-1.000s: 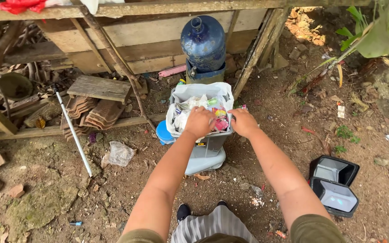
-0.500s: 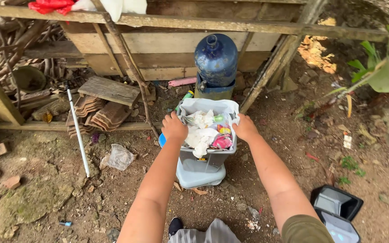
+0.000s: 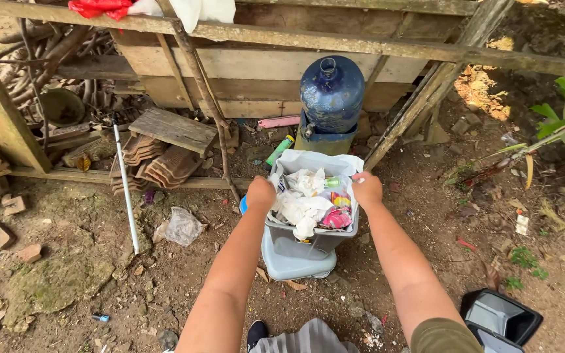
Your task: Picking up trash from a container, putting it in a white bag, and then lining a trash bin with a red plastic bag.
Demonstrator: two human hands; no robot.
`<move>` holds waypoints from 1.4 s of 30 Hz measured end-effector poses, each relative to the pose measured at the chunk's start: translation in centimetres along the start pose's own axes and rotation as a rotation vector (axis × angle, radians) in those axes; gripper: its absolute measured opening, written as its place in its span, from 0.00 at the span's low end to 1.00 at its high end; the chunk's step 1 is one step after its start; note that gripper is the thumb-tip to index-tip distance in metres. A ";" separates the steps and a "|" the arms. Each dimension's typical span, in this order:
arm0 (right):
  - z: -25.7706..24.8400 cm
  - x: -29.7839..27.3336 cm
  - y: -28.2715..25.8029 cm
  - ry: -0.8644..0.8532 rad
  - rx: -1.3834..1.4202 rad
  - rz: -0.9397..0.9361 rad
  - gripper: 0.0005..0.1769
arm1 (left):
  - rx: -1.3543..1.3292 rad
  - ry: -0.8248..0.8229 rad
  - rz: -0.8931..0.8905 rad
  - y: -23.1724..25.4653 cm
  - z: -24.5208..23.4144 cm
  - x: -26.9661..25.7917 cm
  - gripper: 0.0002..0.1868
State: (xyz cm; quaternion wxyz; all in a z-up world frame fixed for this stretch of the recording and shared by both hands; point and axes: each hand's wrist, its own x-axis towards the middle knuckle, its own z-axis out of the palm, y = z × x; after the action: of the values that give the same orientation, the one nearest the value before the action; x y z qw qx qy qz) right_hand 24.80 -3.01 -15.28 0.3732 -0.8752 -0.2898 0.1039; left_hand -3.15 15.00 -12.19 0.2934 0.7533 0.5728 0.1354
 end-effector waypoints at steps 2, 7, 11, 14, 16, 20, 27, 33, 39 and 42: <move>0.0 -0.3 -1.1 0.043 0.112 0.017 0.16 | -0.045 0.007 -0.031 0.3 0.0 0.3 0.19; 0.6 0.0 -2.2 0.078 0.293 0.048 0.23 | -0.113 0.031 0.002 0.5 1.1 2.1 0.21; -0.9 -1.3 -4.3 0.007 0.269 0.045 0.17 | -0.133 -0.019 -0.039 1.7 0.4 1.9 0.24; -1.5 -1.8 -4.8 0.039 0.275 0.019 0.14 | -0.125 -0.023 -0.049 1.9 0.6 2.3 0.23; -2.0 -2.2 -5.4 0.073 0.270 0.012 0.12 | -0.117 -0.017 -0.050 2.2 0.2 2.5 0.23; -3.7 -3.7 -7.5 0.095 0.333 0.008 0.10 | -0.095 -0.082 -0.038 3.1 -1.7 1.9 0.20; -4.9 -4.6 -9.7 0.167 0.353 -0.062 0.09 | -0.130 -0.070 0.028 3.5 -3.4 2.8 0.19; -5.9 -3.2 -10.5 0.275 0.353 -0.145 0.07 | -0.180 0.030 0.114 4.8 -3.4 4.8 0.19; -9.7 -5.5 -15.8 0.287 0.405 -0.085 0.08 | -0.267 -0.134 0.133 9.1 -8.6 2.8 0.20; -11.2 -7.8 -19.5 0.260 0.477 -0.042 0.09 | -0.300 -0.147 0.175 11.3 -11.7 0.5 0.19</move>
State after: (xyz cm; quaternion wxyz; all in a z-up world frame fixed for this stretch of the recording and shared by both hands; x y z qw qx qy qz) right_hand 14.62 -3.45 6.20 0.6050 -0.7623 -0.2249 0.0480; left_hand -0.42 16.92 3.75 0.4304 0.7560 0.4557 0.1887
